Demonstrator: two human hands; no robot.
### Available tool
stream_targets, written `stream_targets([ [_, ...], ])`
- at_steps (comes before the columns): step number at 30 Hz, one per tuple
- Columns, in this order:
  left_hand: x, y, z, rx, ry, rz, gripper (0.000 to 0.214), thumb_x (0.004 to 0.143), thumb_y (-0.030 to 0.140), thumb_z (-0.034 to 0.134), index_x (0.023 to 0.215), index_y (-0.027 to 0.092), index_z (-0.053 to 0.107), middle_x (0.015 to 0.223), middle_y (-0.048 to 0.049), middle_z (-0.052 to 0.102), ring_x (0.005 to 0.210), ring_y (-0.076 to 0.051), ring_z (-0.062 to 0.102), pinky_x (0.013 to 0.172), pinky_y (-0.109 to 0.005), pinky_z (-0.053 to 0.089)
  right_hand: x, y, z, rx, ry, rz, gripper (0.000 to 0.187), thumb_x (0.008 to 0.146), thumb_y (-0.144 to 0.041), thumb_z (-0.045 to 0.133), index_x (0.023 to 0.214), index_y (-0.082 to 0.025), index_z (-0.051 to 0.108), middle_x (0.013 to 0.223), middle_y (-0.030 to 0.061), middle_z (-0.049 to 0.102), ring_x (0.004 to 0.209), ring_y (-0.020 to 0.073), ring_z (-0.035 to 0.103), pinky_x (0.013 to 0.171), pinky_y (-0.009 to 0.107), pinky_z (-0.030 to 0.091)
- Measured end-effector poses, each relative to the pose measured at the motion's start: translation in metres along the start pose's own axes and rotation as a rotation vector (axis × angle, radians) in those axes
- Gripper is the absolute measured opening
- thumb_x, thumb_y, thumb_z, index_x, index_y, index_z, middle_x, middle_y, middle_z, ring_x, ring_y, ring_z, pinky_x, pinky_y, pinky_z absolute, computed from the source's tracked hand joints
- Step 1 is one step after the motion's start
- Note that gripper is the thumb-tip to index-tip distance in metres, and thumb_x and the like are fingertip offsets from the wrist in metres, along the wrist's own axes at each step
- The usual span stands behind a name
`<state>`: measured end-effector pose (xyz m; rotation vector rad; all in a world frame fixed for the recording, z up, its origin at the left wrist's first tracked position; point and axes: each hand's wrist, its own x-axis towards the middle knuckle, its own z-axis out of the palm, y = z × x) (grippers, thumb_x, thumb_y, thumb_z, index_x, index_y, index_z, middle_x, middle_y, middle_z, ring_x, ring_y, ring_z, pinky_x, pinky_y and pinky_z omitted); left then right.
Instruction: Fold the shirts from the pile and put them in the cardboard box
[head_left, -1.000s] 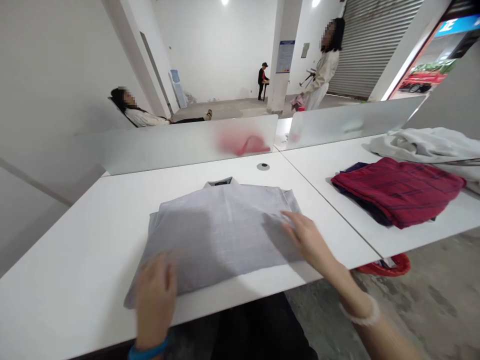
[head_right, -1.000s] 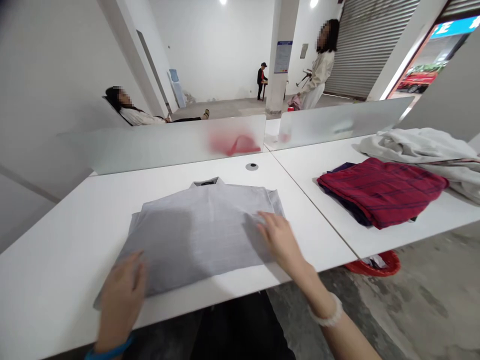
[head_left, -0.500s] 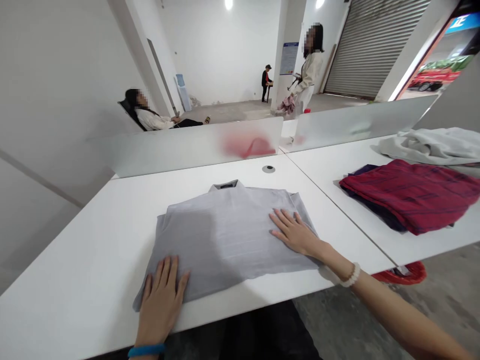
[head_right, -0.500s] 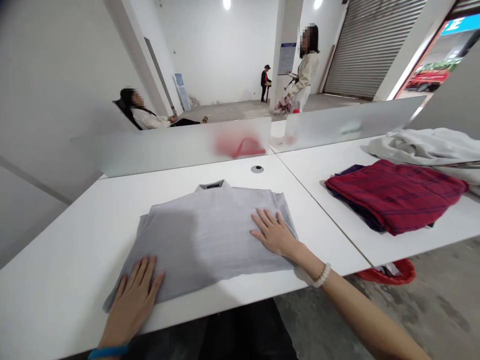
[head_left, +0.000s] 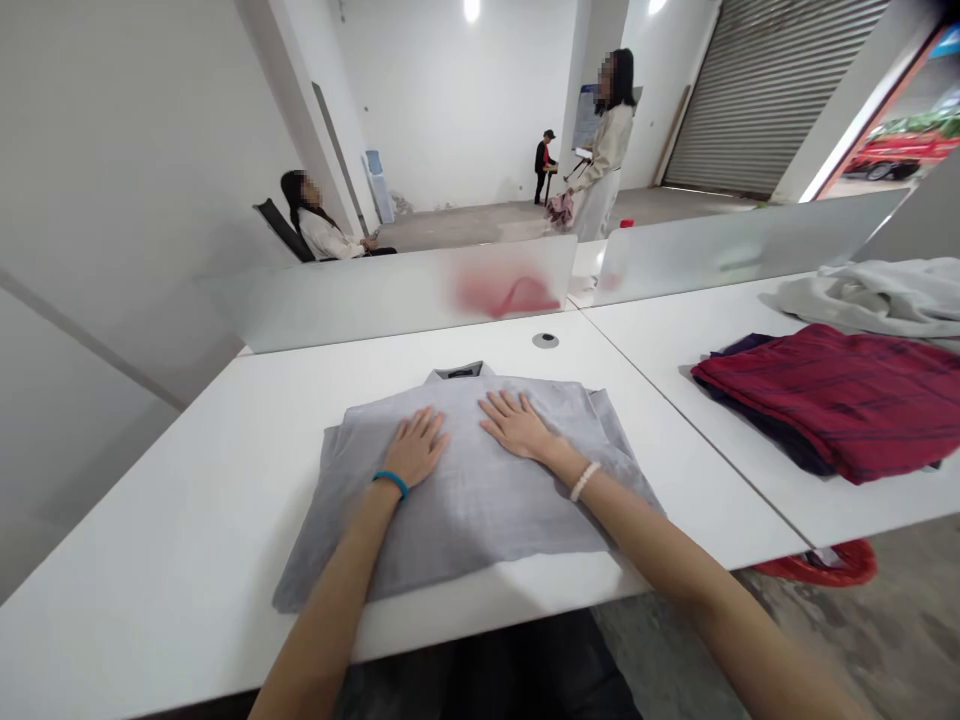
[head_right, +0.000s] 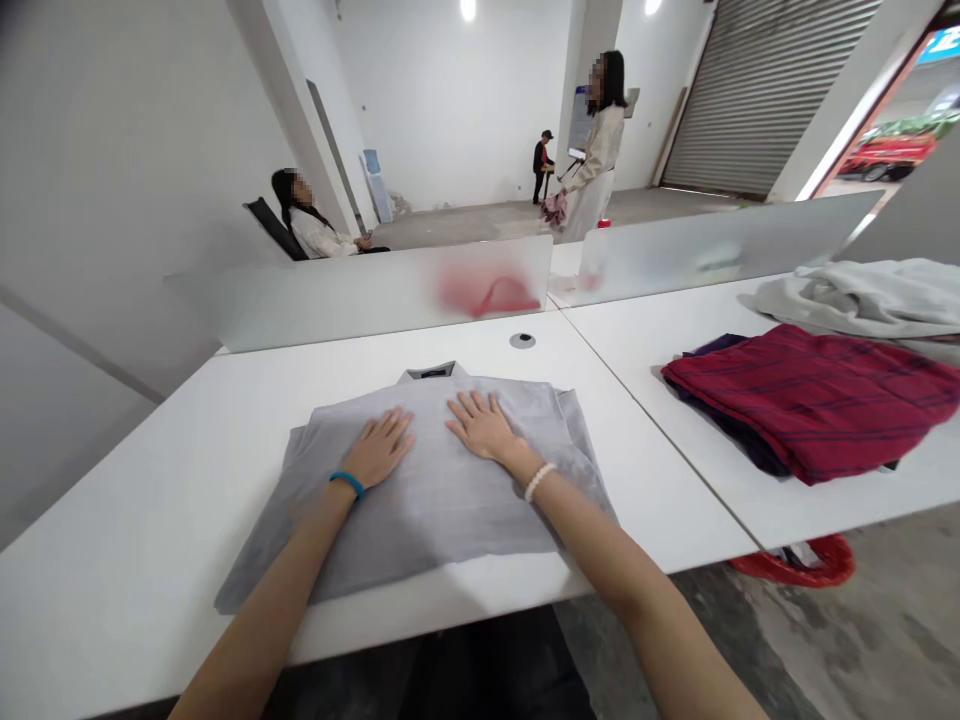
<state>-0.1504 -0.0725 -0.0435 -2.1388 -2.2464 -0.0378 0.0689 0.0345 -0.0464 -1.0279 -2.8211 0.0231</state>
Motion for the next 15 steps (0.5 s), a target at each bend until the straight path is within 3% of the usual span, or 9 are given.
stream_targets([
  [3, -0.015, -0.050, 0.001, 0.032, 0.014, -0.146, 0.059, 0.093, 0.039, 0.022, 0.141, 0.008, 0.035, 0.148, -0.0167, 0.033, 0.138, -0.031, 0.028, 0.108, -0.054, 0.027, -0.021, 0.049, 0.000, -0.021, -0.041, 0.171, 0.059, 0.098, -0.048, 0.016, 0.148, -0.018, 0.026, 0.153, 0.0094, 0.023, 0.141, 0.0316, 0.017, 0.109, 0.061, 0.014],
  [5, -0.022, -0.076, 0.001, 0.043, 0.029, -0.220, 0.061, 0.092, 0.038, 0.021, 0.141, 0.003, 0.033, 0.147, -0.0202, 0.035, 0.138, -0.031, 0.028, 0.108, -0.052, 0.029, -0.035, 0.077, -0.004, -0.012, -0.074, 0.289, 0.059, 0.098, -0.048, 0.014, 0.149, -0.019, 0.022, 0.155, 0.0086, 0.018, 0.142, 0.0304, 0.015, 0.109, 0.060, 0.015],
  [7, -0.025, -0.089, 0.001, 0.045, 0.037, -0.274, 0.064, 0.092, 0.041, 0.022, 0.142, 0.002, 0.031, 0.148, -0.0194, 0.033, 0.138, -0.030, 0.027, 0.110, -0.046, 0.028, -0.046, 0.094, -0.007, -0.006, -0.085, 0.357, 0.058, 0.098, -0.046, 0.013, 0.150, -0.019, 0.019, 0.155, 0.0082, 0.016, 0.142, 0.0282, 0.013, 0.110, 0.058, 0.016],
  [11, -0.025, -0.082, 0.001, 0.045, 0.036, -0.327, 0.063, 0.092, 0.039, 0.023, 0.142, 0.002, 0.031, 0.149, -0.0184, 0.031, 0.139, -0.030, 0.026, 0.111, -0.044, 0.024, -0.050, 0.095, -0.013, -0.047, -0.089, 0.382, 0.058, 0.098, -0.042, 0.018, 0.149, -0.016, 0.021, 0.154, 0.0115, 0.019, 0.141, 0.0302, 0.016, 0.109, 0.060, 0.016],
  [15, -0.007, -0.050, -0.007, 0.027, 0.027, -0.265, 0.057, 0.093, 0.035, 0.020, 0.141, 0.007, 0.036, 0.151, -0.0149, 0.029, 0.139, -0.034, 0.023, 0.111, -0.053, 0.020, -0.034, 0.063, -0.024, -0.171, -0.004, 0.307, 0.053, 0.094, -0.024, 0.028, 0.145, -0.009, 0.032, 0.152, 0.0159, 0.026, 0.140, 0.0376, 0.015, 0.107, 0.065, 0.010],
])
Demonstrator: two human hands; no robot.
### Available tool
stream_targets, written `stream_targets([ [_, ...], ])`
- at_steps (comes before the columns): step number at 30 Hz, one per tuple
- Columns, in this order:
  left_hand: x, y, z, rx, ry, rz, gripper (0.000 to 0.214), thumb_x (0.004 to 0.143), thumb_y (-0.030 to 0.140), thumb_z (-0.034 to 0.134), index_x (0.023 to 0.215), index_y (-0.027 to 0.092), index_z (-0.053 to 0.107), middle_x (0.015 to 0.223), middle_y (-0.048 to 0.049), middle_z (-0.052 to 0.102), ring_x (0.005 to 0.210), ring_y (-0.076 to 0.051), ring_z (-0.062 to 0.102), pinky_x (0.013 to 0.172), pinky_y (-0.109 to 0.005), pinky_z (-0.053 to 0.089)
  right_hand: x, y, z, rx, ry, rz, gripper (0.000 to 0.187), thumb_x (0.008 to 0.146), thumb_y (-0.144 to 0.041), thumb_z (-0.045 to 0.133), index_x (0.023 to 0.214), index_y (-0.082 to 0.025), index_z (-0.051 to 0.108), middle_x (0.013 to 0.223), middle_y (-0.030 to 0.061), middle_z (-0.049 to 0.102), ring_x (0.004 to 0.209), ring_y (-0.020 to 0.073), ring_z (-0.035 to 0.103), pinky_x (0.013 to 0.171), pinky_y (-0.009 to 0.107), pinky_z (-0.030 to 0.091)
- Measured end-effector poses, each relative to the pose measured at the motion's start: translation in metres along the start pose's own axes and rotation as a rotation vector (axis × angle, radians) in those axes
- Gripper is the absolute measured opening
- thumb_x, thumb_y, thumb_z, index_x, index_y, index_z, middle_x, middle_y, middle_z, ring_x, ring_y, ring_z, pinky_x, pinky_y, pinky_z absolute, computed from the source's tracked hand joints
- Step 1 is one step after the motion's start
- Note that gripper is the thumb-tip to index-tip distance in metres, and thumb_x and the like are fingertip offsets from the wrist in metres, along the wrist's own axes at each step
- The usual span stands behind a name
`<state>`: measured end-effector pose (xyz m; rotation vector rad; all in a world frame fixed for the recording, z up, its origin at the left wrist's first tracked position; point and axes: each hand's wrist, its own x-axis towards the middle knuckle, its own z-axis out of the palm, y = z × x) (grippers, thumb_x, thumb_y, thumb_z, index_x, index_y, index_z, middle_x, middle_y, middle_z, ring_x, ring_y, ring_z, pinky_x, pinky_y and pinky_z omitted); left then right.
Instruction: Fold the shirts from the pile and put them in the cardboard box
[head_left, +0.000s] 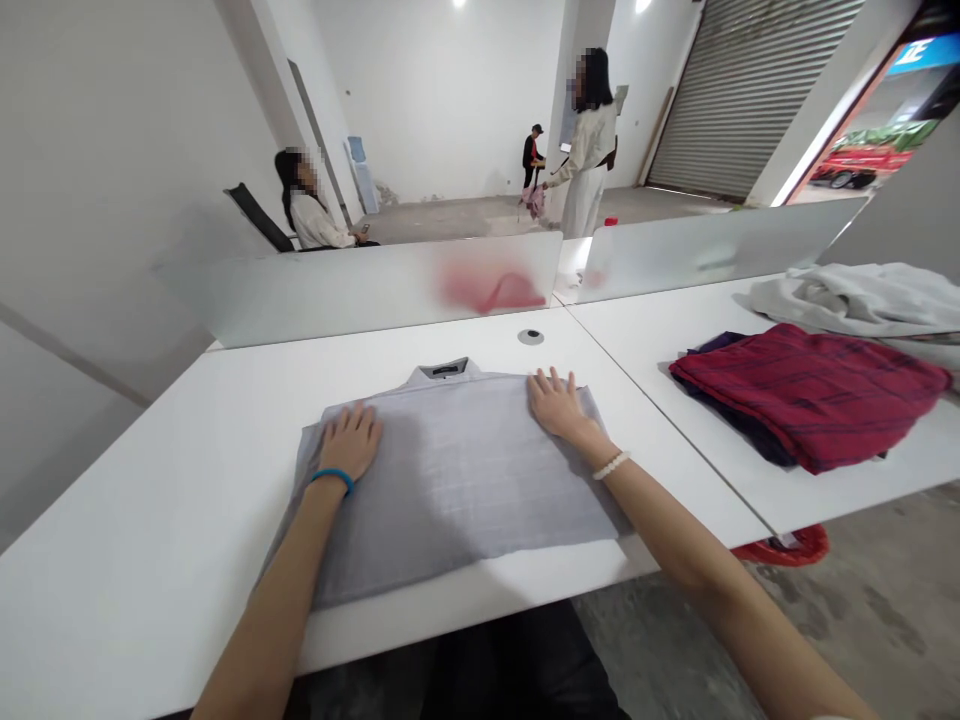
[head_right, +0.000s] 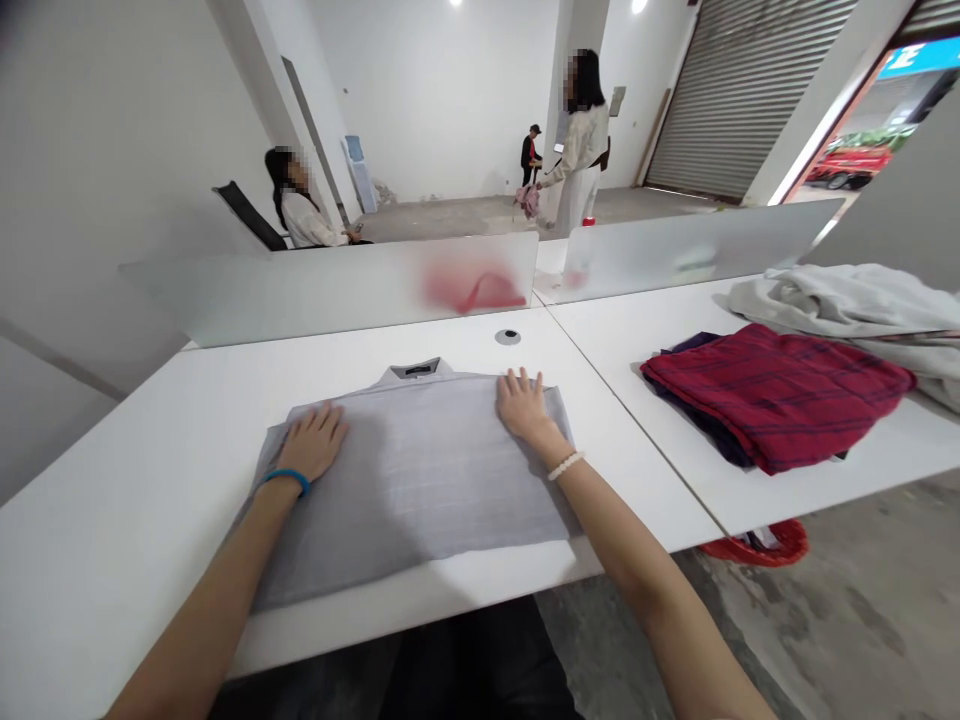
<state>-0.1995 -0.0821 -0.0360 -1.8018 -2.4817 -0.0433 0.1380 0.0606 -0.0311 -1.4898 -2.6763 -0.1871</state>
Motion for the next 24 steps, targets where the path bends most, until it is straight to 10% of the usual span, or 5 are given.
stream_targets([
  [10, 0.055, 0.098, 0.008, -0.085, -0.039, 0.159, 0.060, 0.093, 0.046, 0.023, 0.146, 0.018, 0.026, 0.154, -0.0068, 0.022, 0.142, -0.024, 0.019, 0.114, -0.052, 0.015, 0.056, -0.080, -0.001, 0.232, -0.034, -0.251, 0.051, 0.098, -0.036, 0.024, 0.144, -0.018, 0.033, 0.153, 0.0063, 0.027, 0.141, 0.0307, 0.016, 0.110, 0.061, 0.012],
  [24, 0.037, 0.003, 0.004, -0.044, -0.073, -0.055, 0.059, 0.094, 0.037, 0.013, 0.145, 0.011, 0.026, 0.152, -0.0146, 0.025, 0.140, -0.029, 0.023, 0.110, -0.053, 0.023, 0.056, -0.076, 0.019, 0.259, -0.032, -0.226, 0.055, 0.098, -0.045, 0.017, 0.147, -0.022, 0.026, 0.155, 0.0029, 0.019, 0.142, 0.0295, 0.010, 0.111, 0.058, 0.012],
])
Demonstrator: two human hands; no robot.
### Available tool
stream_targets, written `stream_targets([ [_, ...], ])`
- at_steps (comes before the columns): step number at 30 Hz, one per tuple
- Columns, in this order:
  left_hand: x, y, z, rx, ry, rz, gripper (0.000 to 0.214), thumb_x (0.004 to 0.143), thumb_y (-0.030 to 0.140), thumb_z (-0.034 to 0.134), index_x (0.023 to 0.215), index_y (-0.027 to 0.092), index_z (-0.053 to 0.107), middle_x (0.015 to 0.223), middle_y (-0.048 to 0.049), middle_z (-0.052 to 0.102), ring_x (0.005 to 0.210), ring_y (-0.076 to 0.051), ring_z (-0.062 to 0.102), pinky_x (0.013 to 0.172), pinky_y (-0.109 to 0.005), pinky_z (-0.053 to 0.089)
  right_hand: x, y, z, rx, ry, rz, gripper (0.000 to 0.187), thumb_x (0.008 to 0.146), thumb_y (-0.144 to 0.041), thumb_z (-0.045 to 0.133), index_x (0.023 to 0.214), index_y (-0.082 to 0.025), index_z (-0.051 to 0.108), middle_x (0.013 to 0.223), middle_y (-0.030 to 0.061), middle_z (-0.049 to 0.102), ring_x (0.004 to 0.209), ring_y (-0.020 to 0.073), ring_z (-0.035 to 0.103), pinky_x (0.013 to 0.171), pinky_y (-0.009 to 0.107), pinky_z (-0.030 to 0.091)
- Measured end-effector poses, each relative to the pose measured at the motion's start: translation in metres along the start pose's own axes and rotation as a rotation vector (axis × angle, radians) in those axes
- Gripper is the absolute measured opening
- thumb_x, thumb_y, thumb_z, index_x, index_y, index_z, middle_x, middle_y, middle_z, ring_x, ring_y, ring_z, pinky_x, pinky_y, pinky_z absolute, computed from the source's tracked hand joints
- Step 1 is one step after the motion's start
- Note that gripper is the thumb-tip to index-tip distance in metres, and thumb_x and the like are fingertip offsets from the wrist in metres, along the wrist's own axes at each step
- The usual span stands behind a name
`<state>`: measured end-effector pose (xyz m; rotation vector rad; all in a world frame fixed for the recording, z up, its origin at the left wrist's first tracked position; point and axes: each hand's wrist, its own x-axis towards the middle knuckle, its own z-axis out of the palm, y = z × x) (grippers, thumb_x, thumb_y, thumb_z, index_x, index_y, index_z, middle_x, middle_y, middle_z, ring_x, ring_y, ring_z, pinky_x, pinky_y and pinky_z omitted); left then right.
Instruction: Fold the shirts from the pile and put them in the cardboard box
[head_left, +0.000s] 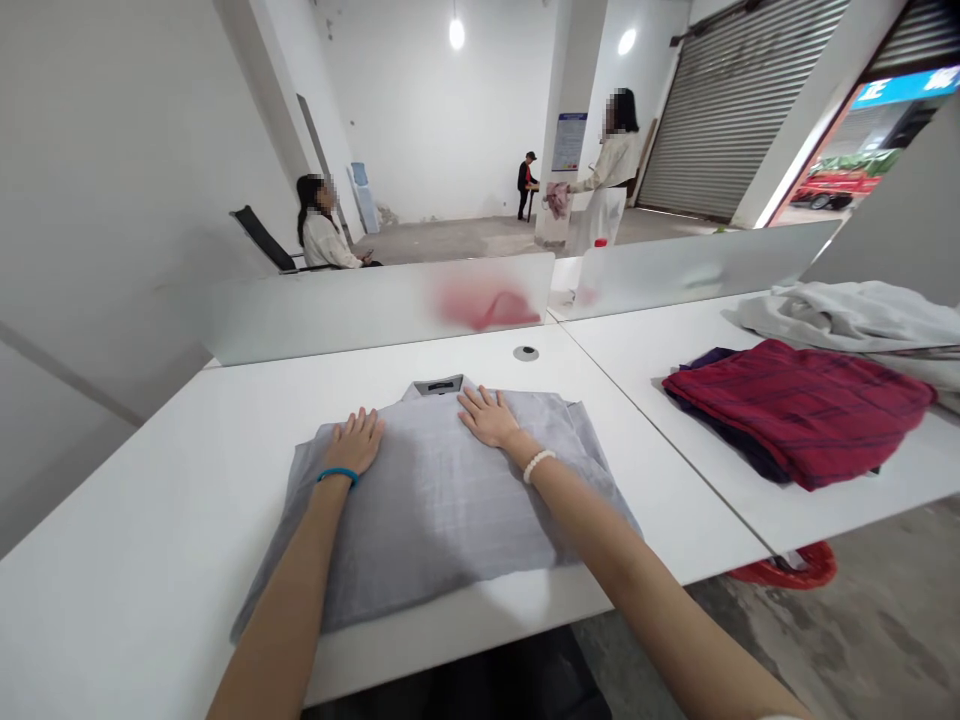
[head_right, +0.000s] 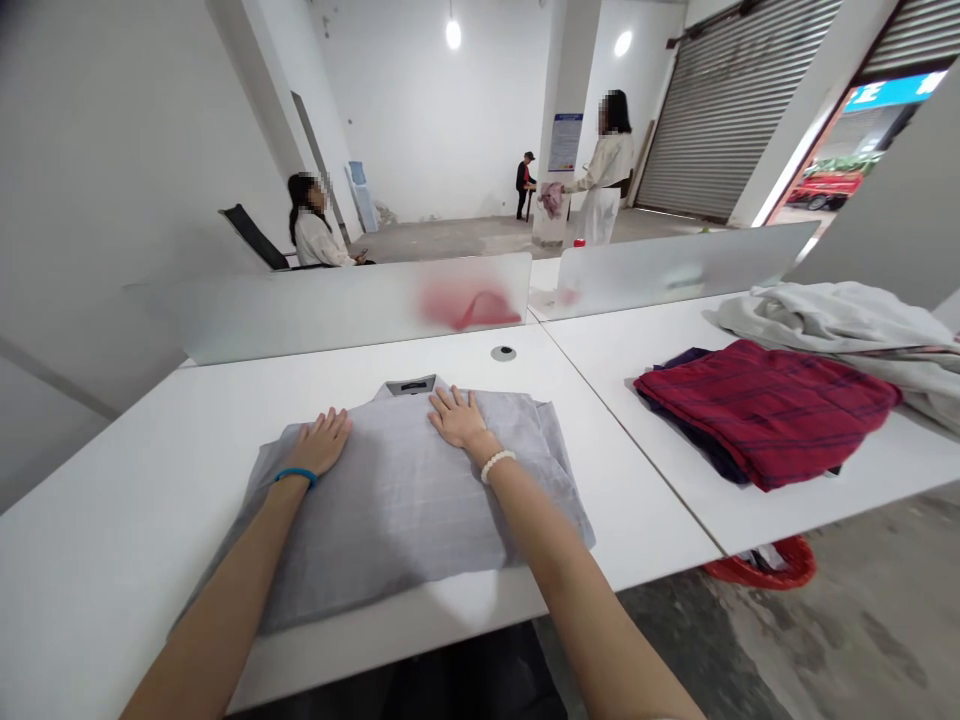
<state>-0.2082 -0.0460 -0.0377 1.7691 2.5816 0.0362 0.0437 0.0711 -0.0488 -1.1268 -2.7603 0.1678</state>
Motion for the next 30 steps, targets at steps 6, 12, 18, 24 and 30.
stream_targets([
  [6, -0.057, -0.001, -0.002, -0.002, -0.042, 0.053, 0.056, 0.096, 0.035, 0.014, 0.144, 0.012, 0.029, 0.152, -0.0120, 0.025, 0.141, -0.028, 0.019, 0.110, -0.051, 0.024, -0.005, -0.002, -0.007, -0.023, 0.086, -0.002, 0.052, 0.099, -0.042, 0.022, 0.144, -0.018, 0.034, 0.152, 0.0077, 0.028, 0.141, 0.0296, 0.016, 0.111, 0.053, 0.017],
  [12, -0.142, 0.025, 0.011, 0.049, 0.049, 0.117, 0.059, 0.096, 0.041, 0.023, 0.144, 0.008, 0.028, 0.151, -0.0140, 0.027, 0.140, -0.032, 0.020, 0.111, -0.050, 0.024, -0.026, -0.029, -0.026, -0.027, 0.141, -0.122, 0.047, 0.099, -0.039, 0.026, 0.135, -0.019, 0.049, 0.147, 0.0077, 0.038, 0.140, 0.0292, 0.020, 0.112, 0.051, 0.016],
  [18, -0.188, 0.076, 0.017, 0.090, 0.233, 0.251, 0.054, 0.095, 0.038, 0.024, 0.139, 0.010, 0.040, 0.147, -0.0121, 0.036, 0.137, -0.032, 0.030, 0.109, -0.053, 0.029, -0.100, -0.086, -0.015, 0.051, 0.055, -0.424, 0.051, 0.100, -0.042, 0.021, 0.144, -0.021, 0.035, 0.152, 0.0089, 0.029, 0.142, 0.0295, 0.015, 0.112, 0.055, 0.015],
  [24, -0.194, 0.059, 0.015, 0.019, 0.259, 0.227, 0.052, 0.095, 0.041, 0.024, 0.139, 0.021, 0.042, 0.146, -0.0046, 0.040, 0.135, -0.027, 0.036, 0.108, -0.048, 0.033, -0.139, -0.057, -0.015, 0.023, 0.024, -0.438, 0.054, 0.098, -0.049, 0.023, 0.148, -0.027, 0.025, 0.154, 0.0043, 0.023, 0.143, 0.0263, 0.013, 0.113, 0.054, 0.015],
  [30, -0.204, -0.022, 0.027, 0.011, 0.261, 0.114, 0.063, 0.092, 0.047, 0.018, 0.141, 0.014, 0.039, 0.145, -0.0095, 0.040, 0.136, -0.027, 0.034, 0.109, -0.048, 0.030, -0.192, 0.034, -0.016, -0.113, 0.122, 0.101, 0.055, 0.098, -0.047, 0.021, 0.146, -0.023, 0.030, 0.153, 0.0054, 0.024, 0.141, 0.0320, 0.017, 0.109, 0.058, 0.022],
])
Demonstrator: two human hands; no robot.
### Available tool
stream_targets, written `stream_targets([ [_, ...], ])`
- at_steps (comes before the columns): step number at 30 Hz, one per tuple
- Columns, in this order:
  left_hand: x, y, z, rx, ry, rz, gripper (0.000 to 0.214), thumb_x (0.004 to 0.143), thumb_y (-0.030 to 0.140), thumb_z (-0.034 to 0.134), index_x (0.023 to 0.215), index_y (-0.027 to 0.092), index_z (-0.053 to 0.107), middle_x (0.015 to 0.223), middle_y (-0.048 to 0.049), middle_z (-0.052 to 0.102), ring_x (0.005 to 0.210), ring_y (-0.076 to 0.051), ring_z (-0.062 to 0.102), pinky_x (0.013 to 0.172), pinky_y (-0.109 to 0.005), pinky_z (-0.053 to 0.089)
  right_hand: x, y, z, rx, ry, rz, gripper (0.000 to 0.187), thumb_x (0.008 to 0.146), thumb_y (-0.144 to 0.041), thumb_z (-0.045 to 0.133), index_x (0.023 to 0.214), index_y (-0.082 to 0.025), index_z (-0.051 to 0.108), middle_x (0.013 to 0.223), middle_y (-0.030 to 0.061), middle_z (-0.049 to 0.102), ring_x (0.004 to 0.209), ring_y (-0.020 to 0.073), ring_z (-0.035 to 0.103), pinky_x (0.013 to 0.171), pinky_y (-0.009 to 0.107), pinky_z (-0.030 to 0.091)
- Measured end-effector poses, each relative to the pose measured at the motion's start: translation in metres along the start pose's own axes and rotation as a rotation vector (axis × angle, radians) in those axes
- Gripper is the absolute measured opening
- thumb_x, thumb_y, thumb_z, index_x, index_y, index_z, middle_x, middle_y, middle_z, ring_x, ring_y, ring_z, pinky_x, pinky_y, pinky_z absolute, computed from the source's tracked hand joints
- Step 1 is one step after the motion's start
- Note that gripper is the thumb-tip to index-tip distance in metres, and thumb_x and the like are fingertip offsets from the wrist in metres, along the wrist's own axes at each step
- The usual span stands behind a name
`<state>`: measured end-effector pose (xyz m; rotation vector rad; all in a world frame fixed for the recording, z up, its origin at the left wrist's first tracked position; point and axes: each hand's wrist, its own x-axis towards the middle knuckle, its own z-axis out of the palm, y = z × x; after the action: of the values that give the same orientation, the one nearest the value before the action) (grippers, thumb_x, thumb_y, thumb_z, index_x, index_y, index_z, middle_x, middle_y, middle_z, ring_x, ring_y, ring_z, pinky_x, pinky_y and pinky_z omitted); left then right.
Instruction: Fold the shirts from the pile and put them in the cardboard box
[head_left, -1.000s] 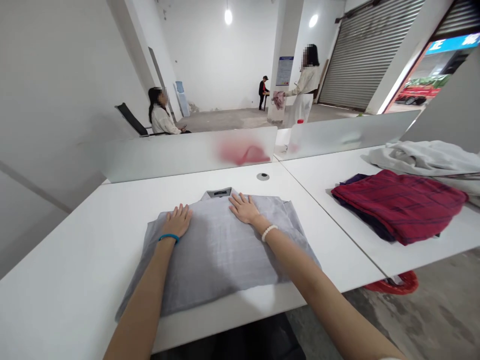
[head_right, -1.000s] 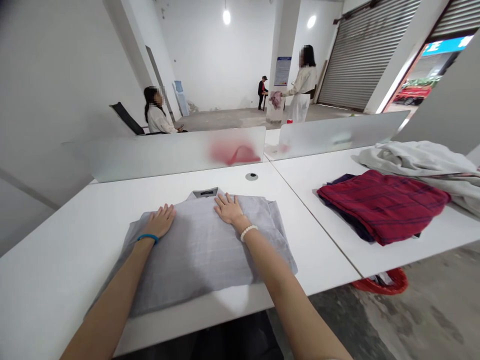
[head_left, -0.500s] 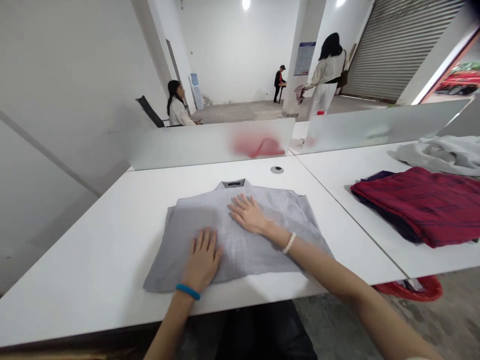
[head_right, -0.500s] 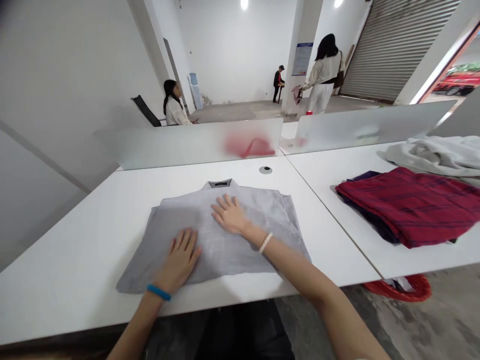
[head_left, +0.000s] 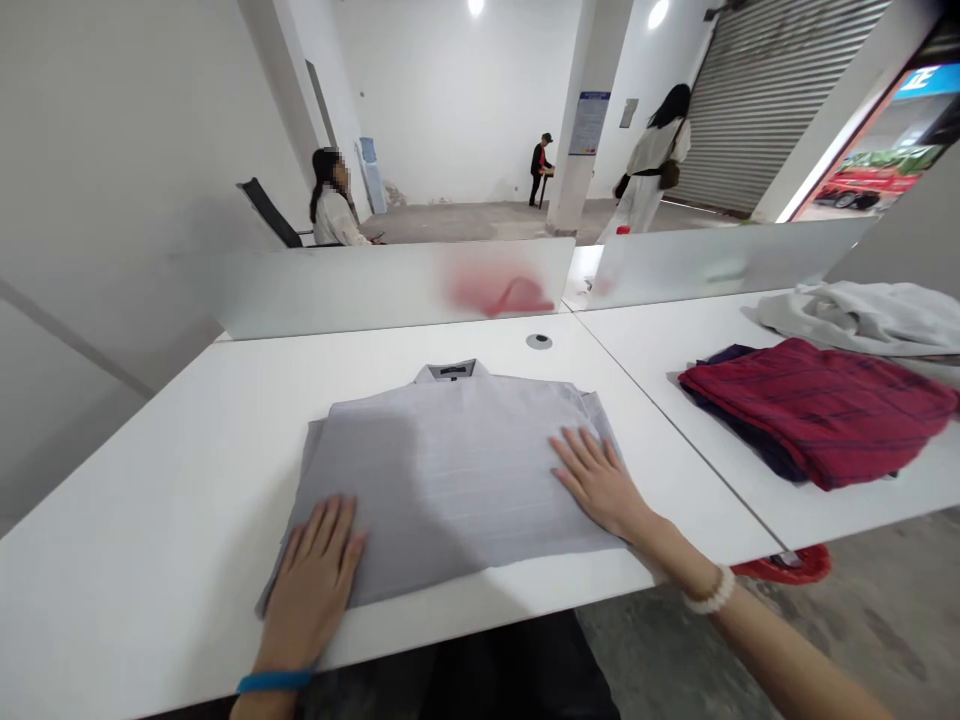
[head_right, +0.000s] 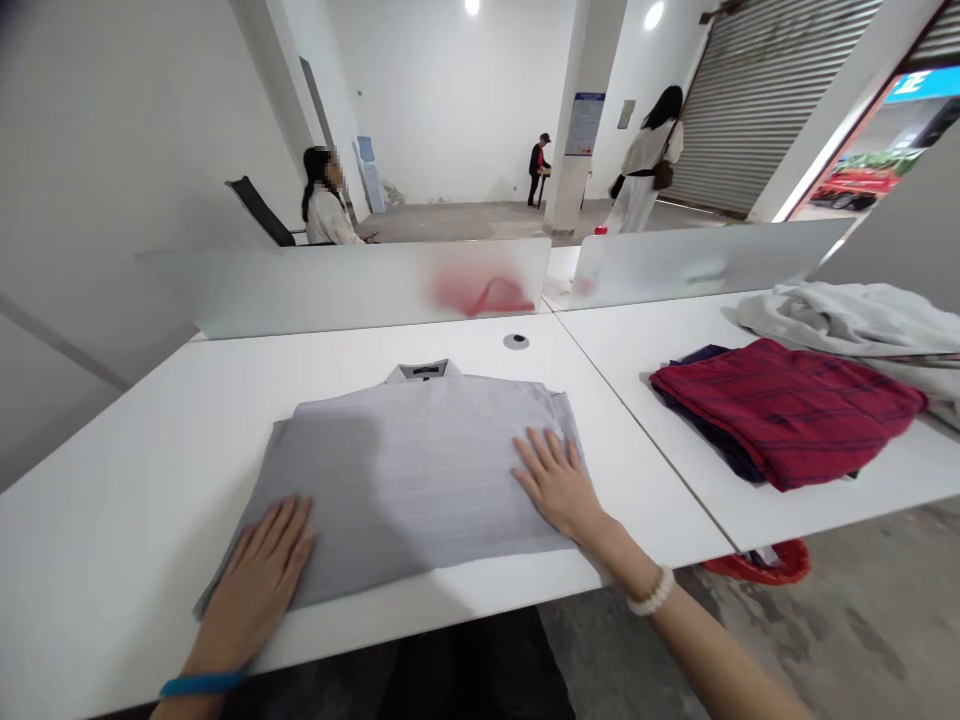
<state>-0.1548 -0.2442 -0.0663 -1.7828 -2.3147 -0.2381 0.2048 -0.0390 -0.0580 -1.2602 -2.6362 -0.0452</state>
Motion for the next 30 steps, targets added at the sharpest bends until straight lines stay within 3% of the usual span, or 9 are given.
stream_targets([
  [3, -0.007, -0.011, 0.003, 0.020, 0.031, 0.015, 0.063, 0.090, 0.042, 0.017, 0.141, 0.013, 0.039, 0.144, -0.0107, 0.041, 0.137, -0.028, 0.030, 0.111, -0.052, 0.025, -0.022, 0.027, 0.007, 0.026, 0.042, 0.222, 0.057, 0.098, -0.045, 0.018, 0.145, -0.018, 0.033, 0.151, 0.0094, 0.029, 0.140, 0.0311, 0.022, 0.107, 0.056, 0.028],
  [6, -0.007, -0.003, 0.002, 0.022, 0.021, -0.013, 0.062, 0.089, 0.039, 0.018, 0.139, 0.011, 0.043, 0.141, -0.0139, 0.045, 0.137, -0.032, 0.030, 0.110, -0.057, 0.023, -0.032, 0.031, 0.005, 0.083, 0.159, 0.280, 0.059, 0.097, -0.047, 0.021, 0.140, -0.011, 0.039, 0.147, 0.0164, 0.036, 0.135, 0.0305, 0.032, 0.105, 0.051, 0.033],
  [9, -0.006, 0.009, -0.005, 0.011, 0.065, -0.105, 0.060, 0.090, 0.038, 0.017, 0.136, 0.011, 0.046, 0.138, -0.0156, 0.049, 0.135, -0.035, 0.032, 0.108, -0.059, 0.025, -0.047, 0.027, -0.010, 0.122, 0.302, 0.383, 0.060, 0.095, -0.049, 0.023, 0.133, -0.008, 0.046, 0.126, 0.0214, 0.055, 0.117, 0.0308, 0.052, 0.093, 0.045, 0.044],
  [11, -0.005, 0.023, -0.012, -0.012, 0.140, -0.135, 0.060, 0.091, 0.040, 0.019, 0.133, 0.009, 0.048, 0.135, -0.0173, 0.051, 0.135, -0.035, 0.033, 0.108, -0.059, 0.027, -0.065, 0.024, -0.022, 0.133, 0.282, 0.502, 0.057, 0.094, -0.052, 0.024, 0.122, -0.012, 0.054, 0.109, 0.0183, 0.062, 0.098, 0.0298, 0.062, 0.077, 0.041, 0.050],
  [16, 0.007, 0.116, -0.027, -0.218, 0.203, 0.149, 0.046, 0.093, 0.039, 0.032, 0.125, 0.015, 0.056, 0.138, -0.0123, 0.050, 0.135, -0.028, 0.035, 0.110, -0.051, 0.033, -0.102, 0.016, -0.034, 0.142, 0.120, 0.605, 0.048, 0.085, -0.066, 0.036, 0.080, -0.023, 0.056, 0.083, 0.0093, 0.065, 0.070, 0.0254, 0.065, 0.053, 0.033, 0.043],
  [19, 0.018, 0.191, -0.023, -0.321, 0.072, 0.451, 0.051, 0.093, 0.042, 0.034, 0.136, 0.018, 0.045, 0.143, -0.0083, 0.043, 0.137, -0.026, 0.031, 0.111, -0.050, 0.033, -0.095, 0.007, -0.034, 0.135, 0.091, 0.564, 0.042, 0.085, -0.061, 0.040, 0.067, -0.024, 0.050, 0.070, 0.0067, 0.062, 0.064, 0.0232, 0.062, 0.052, 0.031, 0.039],
  [22, 0.028, 0.243, -0.012, -0.347, -0.007, 0.578, 0.058, 0.093, 0.047, 0.032, 0.140, 0.013, 0.039, 0.146, -0.0111, 0.039, 0.136, -0.028, 0.032, 0.109, -0.049, 0.036, -0.082, 0.004, -0.033, 0.218, 0.096, 0.561, 0.038, 0.085, -0.052, 0.040, 0.059, -0.024, 0.043, 0.061, 0.0041, 0.058, 0.055, 0.0193, 0.056, 0.051, 0.029, 0.034],
  [27, 0.043, 0.267, -0.002, -0.318, -0.002, 0.560, 0.064, 0.091, 0.048, 0.038, 0.140, 0.007, 0.037, 0.148, -0.0150, 0.034, 0.138, -0.034, 0.027, 0.111, -0.051, 0.030, -0.076, 0.010, -0.032, 0.752, 0.200, 0.658, 0.045, 0.080, -0.059, 0.047, 0.054, -0.023, 0.041, 0.046, -0.0026, 0.045, 0.047, 0.0140, 0.045, 0.047, 0.026, 0.034],
  [30, 0.054, 0.267, -0.004, -0.324, -0.031, 0.580, 0.050, 0.093, 0.034, 0.039, 0.138, 0.011, 0.041, 0.145, -0.0128, 0.041, 0.137, -0.031, 0.030, 0.111, -0.050, 0.031, -0.077, 0.005, -0.032, 1.132, 0.324, 0.726, 0.040, 0.078, -0.058, 0.054, 0.065, -0.021, 0.051, 0.058, -0.0012, 0.056, 0.057, 0.0157, 0.055, 0.055, 0.027, 0.046],
])
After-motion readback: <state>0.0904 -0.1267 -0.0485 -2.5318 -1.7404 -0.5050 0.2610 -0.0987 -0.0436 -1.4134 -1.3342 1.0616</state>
